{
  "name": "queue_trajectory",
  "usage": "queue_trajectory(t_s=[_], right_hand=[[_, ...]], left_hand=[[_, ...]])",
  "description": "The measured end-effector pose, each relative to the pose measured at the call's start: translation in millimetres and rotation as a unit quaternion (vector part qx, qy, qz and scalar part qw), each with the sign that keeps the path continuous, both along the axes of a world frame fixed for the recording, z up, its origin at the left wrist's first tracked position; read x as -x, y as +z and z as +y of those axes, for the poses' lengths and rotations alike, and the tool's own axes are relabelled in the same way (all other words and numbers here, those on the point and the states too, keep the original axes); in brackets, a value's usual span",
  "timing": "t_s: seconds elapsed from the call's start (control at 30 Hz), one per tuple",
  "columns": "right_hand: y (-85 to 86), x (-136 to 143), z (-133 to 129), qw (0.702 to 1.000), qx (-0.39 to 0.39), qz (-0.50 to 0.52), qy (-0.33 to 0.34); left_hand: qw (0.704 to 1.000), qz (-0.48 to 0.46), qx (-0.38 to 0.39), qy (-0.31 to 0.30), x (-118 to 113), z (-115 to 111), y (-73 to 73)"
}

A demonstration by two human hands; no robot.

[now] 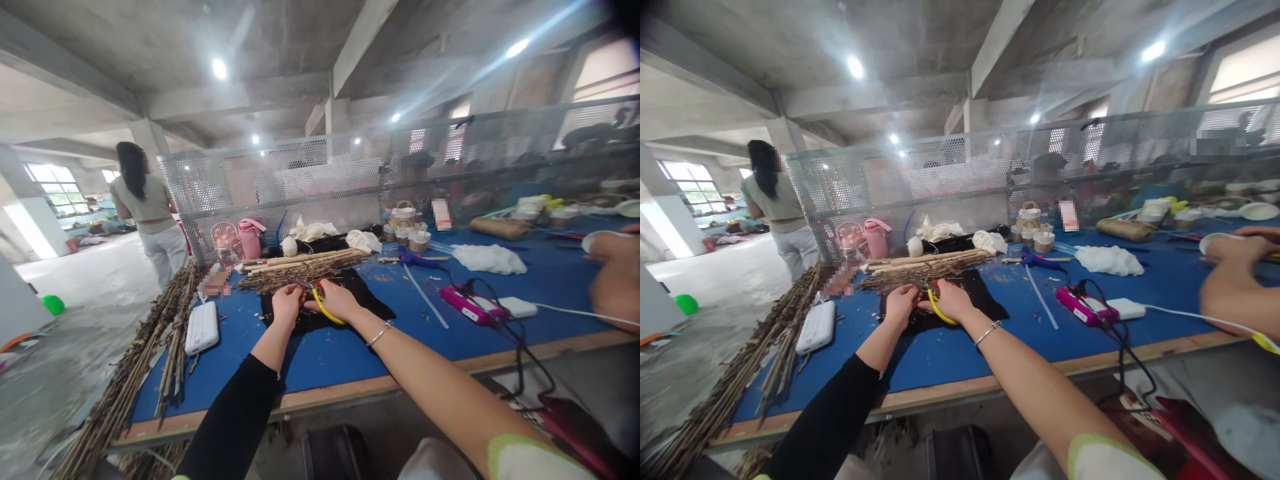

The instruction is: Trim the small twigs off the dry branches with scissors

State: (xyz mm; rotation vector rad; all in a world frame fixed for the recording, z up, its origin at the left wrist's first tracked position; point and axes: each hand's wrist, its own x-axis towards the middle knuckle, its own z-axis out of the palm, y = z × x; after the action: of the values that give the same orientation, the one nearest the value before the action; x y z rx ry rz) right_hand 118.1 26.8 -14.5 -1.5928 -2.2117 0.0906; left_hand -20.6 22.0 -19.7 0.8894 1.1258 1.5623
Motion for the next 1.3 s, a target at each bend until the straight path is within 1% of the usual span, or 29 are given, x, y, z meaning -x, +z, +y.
queue_trajectory(t_s=[0.1,0.23,0.4,0.53,0.63,0.83,0.93,1.1,1.2,1.3], right_hand=[[-0.1,1.1,-1.5,1.0,0.005,0.0,0.008],[2.7,1.3,-2.5,1.0,0.024,-0.008,-0.004],[7.9,0.5,-3.4,0.999,0.035,0.005,-0.001],[7.4,0.1,-3.1,0.999,0.042,0.02,0.008],[3.0,0.9,-1.7,0.999,0.025,0.024,0.008],[-1.9,4.1,-0.9,0.999,-0.044,0.029,0.013],[0.0,4.6,-2.5,0.997,-0.066,0.023,0.011],[2.5,4.4,-5.3,0.997,-0.065,0.033,0.02],[2.5,4.1,-5.3,0.998,-0.038,0.043,0.021],[2.3,3.6,-4.1,0.999,-0.004,0.043,0.008]], left_hand=[[1.0,0.029,-0.007,0.003,0.8,0.3,-1.6],[0.998,0.062,-0.016,0.01,1.1,-0.7,-0.9],[0.998,0.057,-0.032,-0.004,0.6,-1.8,1.1],[0.997,0.057,-0.042,-0.004,0.3,-1.2,-0.4],[0.995,0.081,-0.053,-0.001,0.6,-0.8,-2.0],[0.985,0.147,-0.085,0.007,0.7,-2.0,-2.4],[0.987,0.134,-0.09,0.002,-1.6,-5.1,0.1],[0.991,0.101,-0.092,-0.007,-6.8,-11.1,6.4],[0.992,0.089,-0.088,-0.01,-7.9,-12.9,9.1],[0.991,0.099,-0.087,-0.004,-7.3,-12.6,9.8]])
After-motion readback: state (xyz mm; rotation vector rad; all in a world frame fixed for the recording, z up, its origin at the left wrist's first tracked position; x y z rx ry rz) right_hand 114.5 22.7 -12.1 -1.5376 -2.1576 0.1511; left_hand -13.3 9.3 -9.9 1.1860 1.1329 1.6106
